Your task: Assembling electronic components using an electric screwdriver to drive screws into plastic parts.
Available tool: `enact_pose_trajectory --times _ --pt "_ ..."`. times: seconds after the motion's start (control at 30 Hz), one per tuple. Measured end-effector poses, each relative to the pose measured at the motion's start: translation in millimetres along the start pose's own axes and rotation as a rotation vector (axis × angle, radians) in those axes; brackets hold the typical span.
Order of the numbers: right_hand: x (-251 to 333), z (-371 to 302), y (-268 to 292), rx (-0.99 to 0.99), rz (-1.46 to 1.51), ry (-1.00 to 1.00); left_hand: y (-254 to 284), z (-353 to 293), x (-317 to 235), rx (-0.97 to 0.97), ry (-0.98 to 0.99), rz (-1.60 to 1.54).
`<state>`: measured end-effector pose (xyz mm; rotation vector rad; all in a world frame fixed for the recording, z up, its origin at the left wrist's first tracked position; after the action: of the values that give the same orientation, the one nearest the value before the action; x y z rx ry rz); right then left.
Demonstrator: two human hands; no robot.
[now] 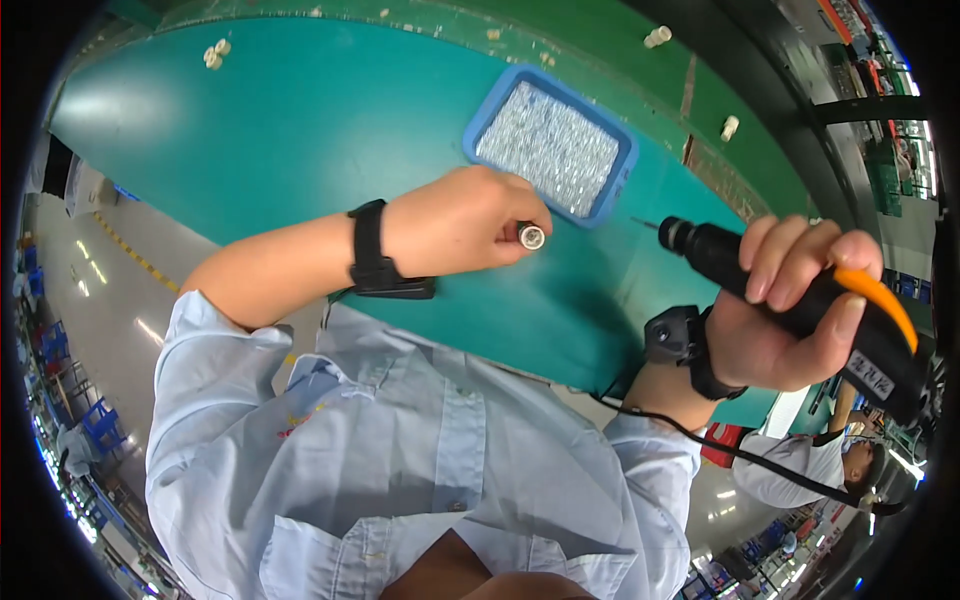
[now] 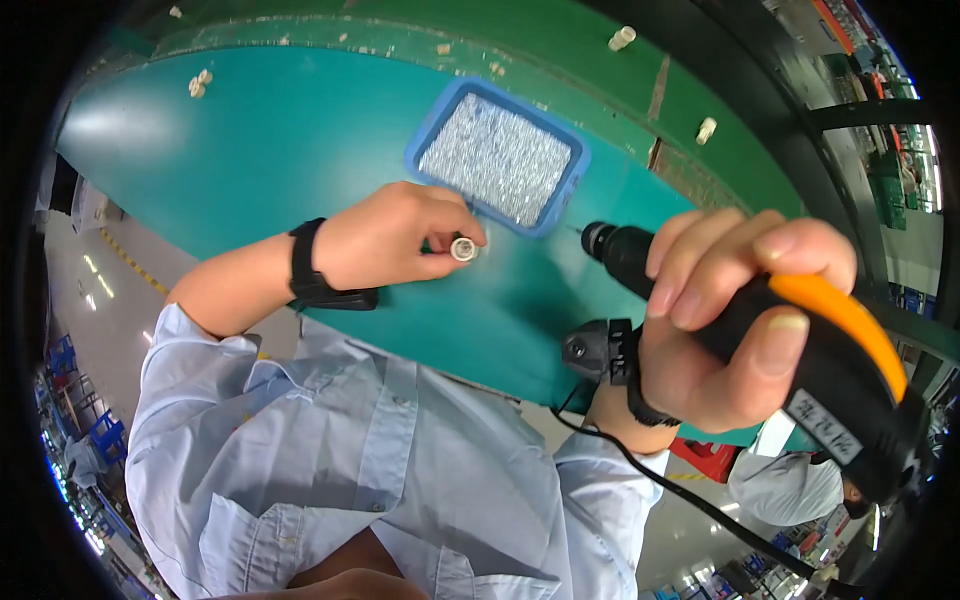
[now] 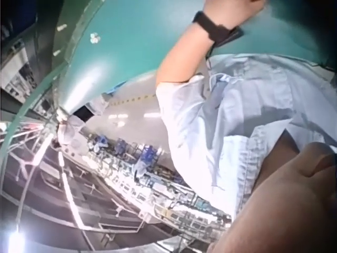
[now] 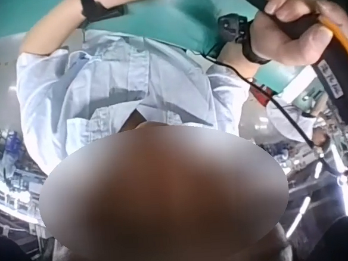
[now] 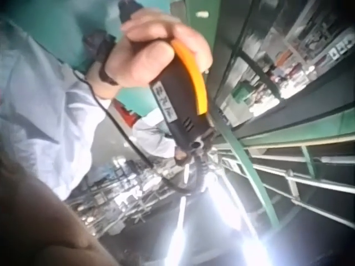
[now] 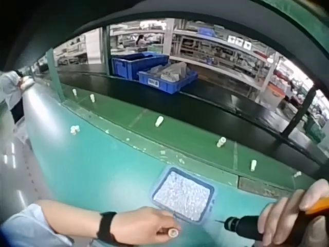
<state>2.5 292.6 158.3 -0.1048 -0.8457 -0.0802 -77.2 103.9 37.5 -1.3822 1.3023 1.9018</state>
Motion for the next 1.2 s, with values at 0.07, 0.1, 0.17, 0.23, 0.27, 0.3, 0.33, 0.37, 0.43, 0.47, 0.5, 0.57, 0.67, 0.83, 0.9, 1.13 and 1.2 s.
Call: enact_pose_trajectory --times 0.07,0.1,0.17,0.23,0.27,0.3,0.33,0.37,0.43,0.47,0.5,0.57,0.67,0.83,0.9,1.13,1.2 --pt "1 -2 -1 0.015 0.029 -0.026 -22 -12 6 0.040 0.014 0.042" --pt "0 -1 -1 0.026 0.047 -0.024 -24 -11 10 0.016 0.011 0.030" --pt "0 -3 1 0.033 0.066 -0.025 -26 -10 14 -0.033 0.004 0.010" --pt "1 -5 4 0.023 0.068 -0.030 -30 -13 14 -0.037 0.015 -0.021" --pt "1 -6 5 0.019 0.071 -0.029 -29 -14 12 -0.045 0.023 -0.046" --pt "2 -6 5 0.016 0.074 -0.026 -27 -14 9 -0.053 0.030 -0.070" --pt "2 -7 6 0.014 0.074 -0.023 -24 -14 6 -0.052 0.030 -0.066" --pt "3 -7 6 0.012 0.073 -0.020 -18 -14 4 -0.039 0.048 -0.062" --pt "4 -7 7 0.011 0.072 -0.012 -5 -12 -3 -0.017 0.083 -0.055" --pt "5 -7 6 0.013 0.073 -0.011 3 -5 -3 -0.019 0.081 -0.051" --pt "6 -7 3 0.017 0.074 -0.012 16 6 -6 -0.112 -0.086 0.119" --pt "7 -7 -2 0.030 0.079 -0.007 26 23 -1 -0.215 -0.254 0.294" --pt "1 -7 -7 -0.050 -0.018 -0.045 23 45 16 -0.187 -0.229 0.492" --pt "-3 -6 -7 -0.069 -0.027 -0.077 20 59 26 -0.012 0.007 0.283" --pt "-5 -4 -7 -0.069 -0.022 -0.085 24 58 25 -0.126 -0.082 0.224" --pt "-14 -4 -8 -0.044 0.019 -0.084 23 53 29 -0.284 -0.213 0.147" --pt "-15 -5 -10 -0.059 0.027 -0.070 20 47 25 -0.311 -0.238 0.123"
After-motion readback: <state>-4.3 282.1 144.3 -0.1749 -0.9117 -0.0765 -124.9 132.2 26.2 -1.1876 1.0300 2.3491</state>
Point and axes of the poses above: each hand's wrist, its own z-axis towards the middle knuckle, its own y-axis out of the back of the hand, x = y × z, the point moved 4 cm from there along z, towards the middle knuckle, and after that the axes turned 6 degrees about -z, right-handed, at the moved point
